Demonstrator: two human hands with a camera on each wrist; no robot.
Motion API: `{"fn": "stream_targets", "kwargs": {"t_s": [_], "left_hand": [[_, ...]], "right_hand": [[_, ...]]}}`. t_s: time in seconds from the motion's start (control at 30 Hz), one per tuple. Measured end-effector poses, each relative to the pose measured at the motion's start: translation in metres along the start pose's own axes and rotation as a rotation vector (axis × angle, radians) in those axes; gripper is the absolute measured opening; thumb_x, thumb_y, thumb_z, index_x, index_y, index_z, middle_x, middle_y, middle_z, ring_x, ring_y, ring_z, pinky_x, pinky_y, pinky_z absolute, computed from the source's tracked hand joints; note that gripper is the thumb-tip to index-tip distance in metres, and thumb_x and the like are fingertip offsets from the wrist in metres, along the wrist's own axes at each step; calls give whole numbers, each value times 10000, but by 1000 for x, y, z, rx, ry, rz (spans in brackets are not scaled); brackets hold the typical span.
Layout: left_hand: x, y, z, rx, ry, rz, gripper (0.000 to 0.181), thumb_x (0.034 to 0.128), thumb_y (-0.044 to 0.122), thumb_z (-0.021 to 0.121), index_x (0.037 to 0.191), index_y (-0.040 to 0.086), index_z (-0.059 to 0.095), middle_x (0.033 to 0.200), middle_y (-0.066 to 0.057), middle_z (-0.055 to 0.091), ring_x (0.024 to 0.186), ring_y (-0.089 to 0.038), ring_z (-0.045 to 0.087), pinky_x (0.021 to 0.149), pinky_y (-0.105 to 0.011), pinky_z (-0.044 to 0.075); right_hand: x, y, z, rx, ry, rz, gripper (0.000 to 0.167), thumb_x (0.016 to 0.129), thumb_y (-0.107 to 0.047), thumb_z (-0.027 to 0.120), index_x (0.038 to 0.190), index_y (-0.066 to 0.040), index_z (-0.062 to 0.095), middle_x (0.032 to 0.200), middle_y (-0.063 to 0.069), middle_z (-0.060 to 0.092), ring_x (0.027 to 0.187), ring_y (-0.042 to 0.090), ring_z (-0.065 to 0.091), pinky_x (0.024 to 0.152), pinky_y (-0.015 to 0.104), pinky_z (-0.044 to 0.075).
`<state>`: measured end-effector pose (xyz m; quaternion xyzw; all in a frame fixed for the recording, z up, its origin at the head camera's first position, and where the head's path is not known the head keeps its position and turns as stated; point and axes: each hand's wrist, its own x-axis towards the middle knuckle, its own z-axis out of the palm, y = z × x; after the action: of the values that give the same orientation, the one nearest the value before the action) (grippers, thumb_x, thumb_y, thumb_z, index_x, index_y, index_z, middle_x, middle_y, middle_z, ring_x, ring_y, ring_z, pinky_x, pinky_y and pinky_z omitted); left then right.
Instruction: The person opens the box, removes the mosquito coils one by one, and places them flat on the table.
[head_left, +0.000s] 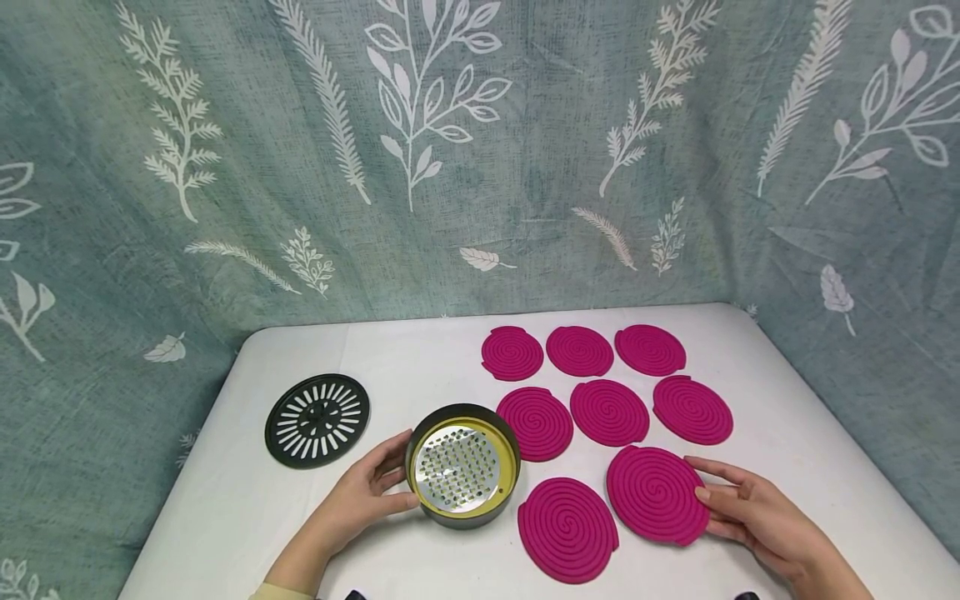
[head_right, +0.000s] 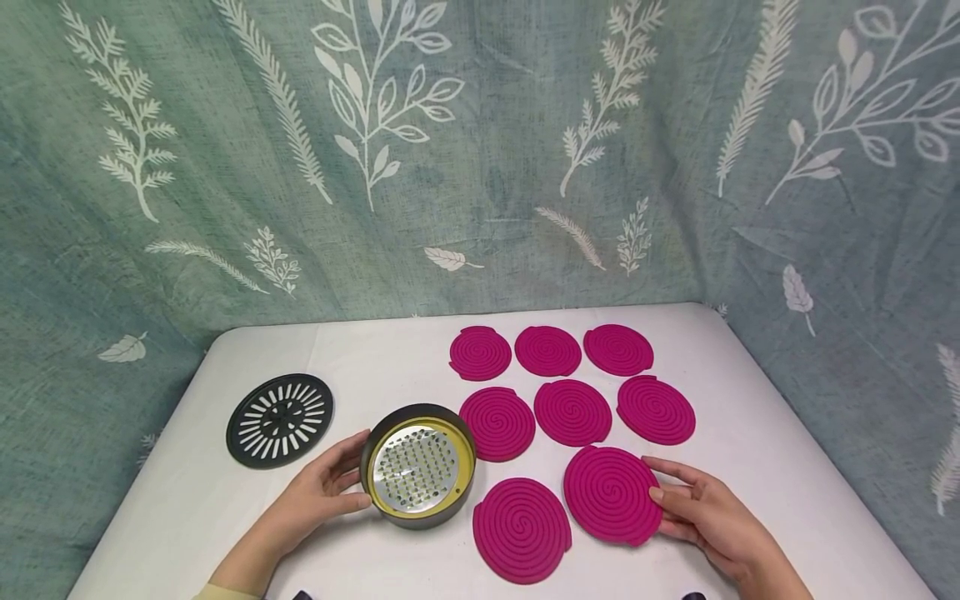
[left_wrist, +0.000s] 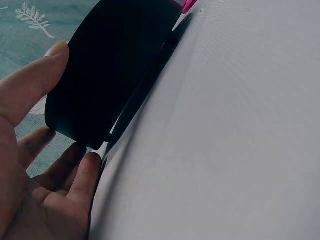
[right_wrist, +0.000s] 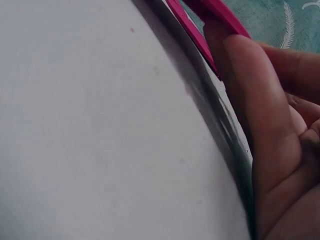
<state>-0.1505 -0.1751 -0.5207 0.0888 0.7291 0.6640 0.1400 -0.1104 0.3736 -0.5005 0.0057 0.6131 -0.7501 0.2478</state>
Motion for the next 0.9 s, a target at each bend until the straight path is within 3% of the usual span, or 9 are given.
{"fn": "stream_targets", "kwargs": {"t_s": [0.9], "left_hand": [[-1,-1,-1,-24,-21,20,931,710,83,886,1501,138,396,1469,-142,450,1354,-297,432,1088,-248,430]], "right_hand": [[3,1,-1,-94,0,41,381,1010,-77,550,1242,-371,622,1059,150,706,882,172,701,836,372,611]]}}
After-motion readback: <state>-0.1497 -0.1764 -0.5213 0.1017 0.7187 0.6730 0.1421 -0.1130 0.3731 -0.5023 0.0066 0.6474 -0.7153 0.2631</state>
